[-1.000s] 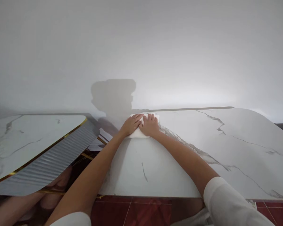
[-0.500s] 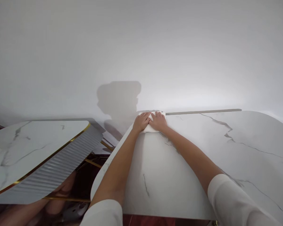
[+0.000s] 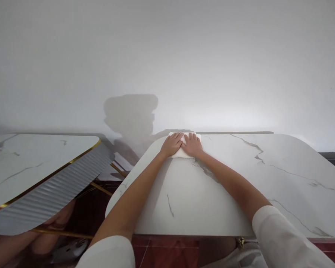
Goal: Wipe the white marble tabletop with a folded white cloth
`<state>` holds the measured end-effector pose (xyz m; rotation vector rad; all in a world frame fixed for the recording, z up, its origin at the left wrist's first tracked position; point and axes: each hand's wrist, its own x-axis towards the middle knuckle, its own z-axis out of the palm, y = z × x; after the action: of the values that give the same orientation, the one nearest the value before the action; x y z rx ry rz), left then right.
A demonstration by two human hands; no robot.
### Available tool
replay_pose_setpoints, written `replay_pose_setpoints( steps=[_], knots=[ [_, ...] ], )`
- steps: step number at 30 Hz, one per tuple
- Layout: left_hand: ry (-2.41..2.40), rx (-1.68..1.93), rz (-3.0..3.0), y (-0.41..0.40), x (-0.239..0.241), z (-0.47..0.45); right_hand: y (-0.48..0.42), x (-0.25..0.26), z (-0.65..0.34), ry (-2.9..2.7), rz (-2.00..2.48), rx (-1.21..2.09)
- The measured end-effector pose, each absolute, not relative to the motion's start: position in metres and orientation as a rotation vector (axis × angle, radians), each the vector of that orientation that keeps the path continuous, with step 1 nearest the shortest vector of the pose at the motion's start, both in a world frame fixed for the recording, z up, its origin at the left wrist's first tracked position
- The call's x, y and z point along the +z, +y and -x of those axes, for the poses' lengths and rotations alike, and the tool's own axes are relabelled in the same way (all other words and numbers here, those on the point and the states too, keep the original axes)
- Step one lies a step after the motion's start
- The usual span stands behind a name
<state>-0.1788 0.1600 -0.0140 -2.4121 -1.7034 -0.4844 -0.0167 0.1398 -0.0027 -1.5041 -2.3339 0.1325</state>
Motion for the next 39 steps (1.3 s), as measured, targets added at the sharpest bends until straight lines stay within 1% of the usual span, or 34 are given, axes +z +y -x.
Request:
replay_pose_setpoints(
  steps=[7, 16, 24, 33, 39],
  knots=[
    [-1.613, -0.464, 2.476, 0.116, -0.014, 0.177, 0.086, -0.003, 0.015, -2.268, 1.564, 0.121],
    [-1.566, -0.49, 2.489, 0.022, -0.015, 0.18, -0.003, -0.005, 0.01, -2.291, 1.457, 0.043],
    [-1.723, -0.39, 2.356, -0.056, -0.018, 0.176, -0.06, -0.001, 0.002, -2.431, 1.297, 0.165],
    [-1.849, -0.374, 2.27, -0.084, -0.015, 0.132, -0.078, -0.003, -0.035, -2.454, 1.261, 0.166],
    [-1.866, -0.342, 2.297, -0.076, -0.011, 0.105, -0.069, -0.004, -0.058, -2.465, 1.285, 0.165]
  ],
)
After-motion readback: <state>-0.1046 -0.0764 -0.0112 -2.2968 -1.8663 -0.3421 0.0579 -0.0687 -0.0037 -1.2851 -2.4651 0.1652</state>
